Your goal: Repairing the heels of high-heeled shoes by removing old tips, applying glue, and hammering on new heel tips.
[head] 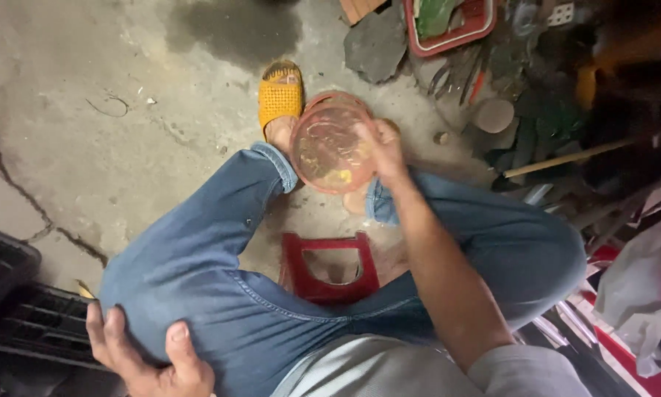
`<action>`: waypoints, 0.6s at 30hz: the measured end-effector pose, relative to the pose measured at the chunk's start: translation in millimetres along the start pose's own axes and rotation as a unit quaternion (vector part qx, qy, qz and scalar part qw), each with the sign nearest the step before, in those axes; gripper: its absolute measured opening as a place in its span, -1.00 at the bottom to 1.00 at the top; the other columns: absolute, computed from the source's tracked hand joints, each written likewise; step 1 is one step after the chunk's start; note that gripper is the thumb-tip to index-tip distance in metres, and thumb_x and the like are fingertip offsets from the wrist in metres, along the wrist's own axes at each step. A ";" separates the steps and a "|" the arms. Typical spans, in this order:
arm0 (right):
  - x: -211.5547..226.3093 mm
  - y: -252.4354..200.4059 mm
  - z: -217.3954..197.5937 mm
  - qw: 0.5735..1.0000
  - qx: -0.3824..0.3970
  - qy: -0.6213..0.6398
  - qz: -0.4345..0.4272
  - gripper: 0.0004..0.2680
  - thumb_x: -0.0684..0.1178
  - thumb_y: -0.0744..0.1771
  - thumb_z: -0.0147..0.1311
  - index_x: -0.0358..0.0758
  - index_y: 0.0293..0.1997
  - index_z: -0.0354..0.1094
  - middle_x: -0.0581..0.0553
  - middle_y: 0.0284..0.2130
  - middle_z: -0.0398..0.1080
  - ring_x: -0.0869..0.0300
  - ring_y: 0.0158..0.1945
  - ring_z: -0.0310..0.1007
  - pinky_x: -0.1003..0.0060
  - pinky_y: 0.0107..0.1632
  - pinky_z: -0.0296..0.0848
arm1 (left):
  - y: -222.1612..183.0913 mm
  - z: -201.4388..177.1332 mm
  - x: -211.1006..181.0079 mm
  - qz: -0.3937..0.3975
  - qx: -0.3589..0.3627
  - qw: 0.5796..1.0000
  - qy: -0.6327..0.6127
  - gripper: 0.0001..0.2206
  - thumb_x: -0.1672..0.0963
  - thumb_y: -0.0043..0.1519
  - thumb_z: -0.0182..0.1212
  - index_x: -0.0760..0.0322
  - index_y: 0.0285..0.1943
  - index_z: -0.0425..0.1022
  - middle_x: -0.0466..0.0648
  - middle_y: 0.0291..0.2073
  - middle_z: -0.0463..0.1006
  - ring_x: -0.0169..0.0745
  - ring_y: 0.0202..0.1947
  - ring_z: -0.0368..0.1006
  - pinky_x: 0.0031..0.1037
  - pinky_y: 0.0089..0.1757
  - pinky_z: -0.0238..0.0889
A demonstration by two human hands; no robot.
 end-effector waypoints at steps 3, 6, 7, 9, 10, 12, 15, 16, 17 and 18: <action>46.6 -7.8 -31.4 0.993 -0.029 0.105 0.035 -0.82 0.08 0.35 0.15 -0.05 -0.01 0.47 -0.06 -0.11 0.57 0.21 -0.12 0.58 0.27 -0.06 0.60 | 25.7 25.4 6.0 0.019 -0.002 1.000 -0.021 -0.44 0.04 0.39 0.08 0.57 0.45 0.14 0.52 0.45 0.10 0.58 0.49 0.10 0.26 0.44 0.00; 135.7 -27.5 -49.5 0.983 0.064 0.161 -0.057 -0.61 0.25 0.38 0.02 -0.09 0.29 0.26 -0.15 0.19 0.39 0.06 0.21 0.41 0.08 0.24 0.46 | 23.5 23.2 13.1 0.037 0.005 0.999 -0.032 -0.46 0.10 0.42 0.11 0.60 0.49 0.13 0.53 0.46 0.07 0.55 0.54 0.00 0.27 0.44 -0.06; 169.7 -39.1 -47.2 0.962 0.168 0.180 -0.122 -0.45 0.38 0.38 -0.01 -0.11 0.46 0.05 -0.17 0.37 0.21 0.00 0.43 0.24 -0.01 0.47 0.30 | 23.9 24.1 15.0 0.028 0.010 0.999 -0.024 -0.47 0.11 0.44 0.11 0.60 0.50 0.11 0.50 0.47 0.05 0.53 0.55 -0.03 0.27 0.44 -0.08; 181.6 -25.3 -99.8 0.979 0.056 0.121 -0.152 -0.52 0.32 0.37 0.04 -0.14 0.37 0.19 -0.16 0.28 0.32 0.04 0.35 0.36 0.07 0.36 0.45 | 25.4 22.5 18.9 0.033 0.009 0.999 -0.019 -0.47 0.11 0.45 0.10 0.59 0.50 0.11 0.51 0.47 0.06 0.53 0.54 -0.01 0.27 0.44 -0.08; 190.2 -19.6 -134.5 0.980 -0.055 0.058 -0.182 -0.59 0.25 0.36 0.09 -0.16 0.28 0.33 -0.15 0.20 0.43 0.08 0.26 0.48 0.15 0.25 0.60 | 26.2 22.9 19.2 0.038 0.006 0.999 -0.014 -0.48 0.11 0.46 0.10 0.58 0.51 0.10 0.51 0.48 0.06 0.53 0.54 0.00 0.27 0.44 -0.08; 216.4 -23.8 -141.2 0.971 -0.036 -0.043 -0.233 -0.54 0.36 0.39 0.05 -0.13 0.31 0.29 -0.14 0.21 0.39 0.04 0.27 0.44 0.09 0.25 0.56 | 29.1 23.5 16.0 0.037 0.009 0.999 -0.017 -0.48 0.10 0.46 0.09 0.57 0.51 0.10 0.51 0.47 0.06 0.54 0.53 0.01 0.27 0.44 -0.09; 247.6 -30.6 -115.0 0.939 -0.015 -0.184 -0.292 -0.51 0.45 0.42 -0.03 -0.12 0.33 0.28 -0.16 0.21 0.37 0.01 0.28 0.39 0.04 0.21 0.48 | 28.9 25.9 17.0 0.036 0.014 0.999 -0.020 -0.48 0.09 0.46 0.07 0.52 0.52 0.08 0.50 0.48 0.04 0.55 0.53 0.01 0.28 0.45 -0.10; 254.9 -31.5 -99.5 0.927 -0.013 -0.221 -0.303 -0.53 0.43 0.44 -0.06 -0.14 0.31 0.31 -0.19 0.21 0.37 0.02 0.29 0.38 0.07 0.18 0.44 | 29.0 25.9 17.8 0.039 0.016 0.999 -0.018 -0.48 0.09 0.46 0.07 0.49 0.54 0.08 0.50 0.48 0.04 0.55 0.53 0.01 0.29 0.45 -0.10; 244.0 -6.5 -93.0 0.928 -0.011 -0.222 -0.300 -0.53 0.43 0.44 -0.06 -0.14 0.31 0.31 -0.19 0.21 0.37 0.02 0.29 0.38 0.07 0.18 0.44 | 27.6 26.6 17.5 0.036 0.018 0.999 -0.016 -0.48 0.09 0.46 0.07 0.49 0.54 0.08 0.50 0.48 0.04 0.55 0.53 0.01 0.29 0.45 -0.10; 231.9 20.6 -94.6 0.930 -0.085 -0.234 -0.269 -0.54 0.43 0.38 0.00 -0.11 0.20 0.41 -0.15 0.10 0.48 0.14 0.15 0.47 0.16 0.09 0.50 | 27.3 26.4 18.7 0.028 0.015 0.999 -0.012 -0.47 0.08 0.46 0.07 0.49 0.53 0.09 0.49 0.49 0.04 0.53 0.54 0.01 0.29 0.46 -0.09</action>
Point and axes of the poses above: each hand's wrist, its own y-axis towards the middle knuckle, its own z-axis out of the palm, x = y × z, the point moved 7 cm from there along y, towards the middle knuckle
